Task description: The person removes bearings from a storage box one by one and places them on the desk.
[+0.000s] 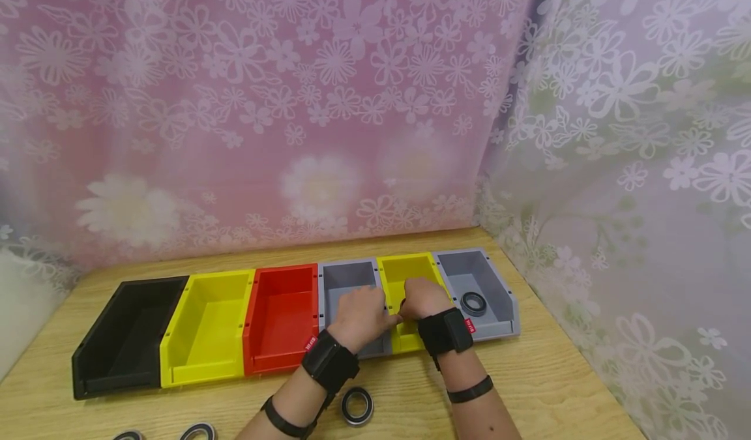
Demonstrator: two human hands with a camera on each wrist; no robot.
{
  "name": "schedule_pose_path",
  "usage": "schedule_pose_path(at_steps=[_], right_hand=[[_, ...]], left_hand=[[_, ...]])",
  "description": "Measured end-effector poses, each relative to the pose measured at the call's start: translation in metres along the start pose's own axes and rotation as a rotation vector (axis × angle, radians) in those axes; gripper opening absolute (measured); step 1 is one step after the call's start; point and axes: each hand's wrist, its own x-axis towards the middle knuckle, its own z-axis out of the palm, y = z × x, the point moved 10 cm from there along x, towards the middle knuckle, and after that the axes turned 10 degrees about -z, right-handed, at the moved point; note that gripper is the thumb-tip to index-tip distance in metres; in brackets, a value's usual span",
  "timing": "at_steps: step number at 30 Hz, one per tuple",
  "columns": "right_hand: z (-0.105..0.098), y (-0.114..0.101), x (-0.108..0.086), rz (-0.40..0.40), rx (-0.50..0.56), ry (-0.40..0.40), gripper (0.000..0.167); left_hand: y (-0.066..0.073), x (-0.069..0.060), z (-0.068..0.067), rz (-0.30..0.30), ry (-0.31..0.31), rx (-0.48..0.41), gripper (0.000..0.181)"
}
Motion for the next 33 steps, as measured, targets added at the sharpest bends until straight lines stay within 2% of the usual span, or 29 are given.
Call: schedule_pose_path(at_steps=[4, 14, 26, 33], right_hand=[[-0.003, 0.000, -0.002, 0.003, 0.005, 0.009, 0.020], [-0.018, -0.003, -0.013, -0.007, 0.005, 0.021, 0.023], [-0.039, -0.022, -0.030, -0.051, 0.014, 0.052, 0.025], [-0.053, -0.035, -0.044, -0.064, -0.015, 0.095, 0.034]], left_hand=[[0.001, -0.002, -0.002, 0.007, 0.015, 0.005, 0.059], [0.002, -0.001, -0.001, -0.002, 0.014, 0.022, 0.059], [-0.001, -0.002, -0.001, -0.012, -0.007, 0.001, 0.062], [-0.001, -0.003, -0.002, -0.015, 0.008, -0.011, 0.061]])
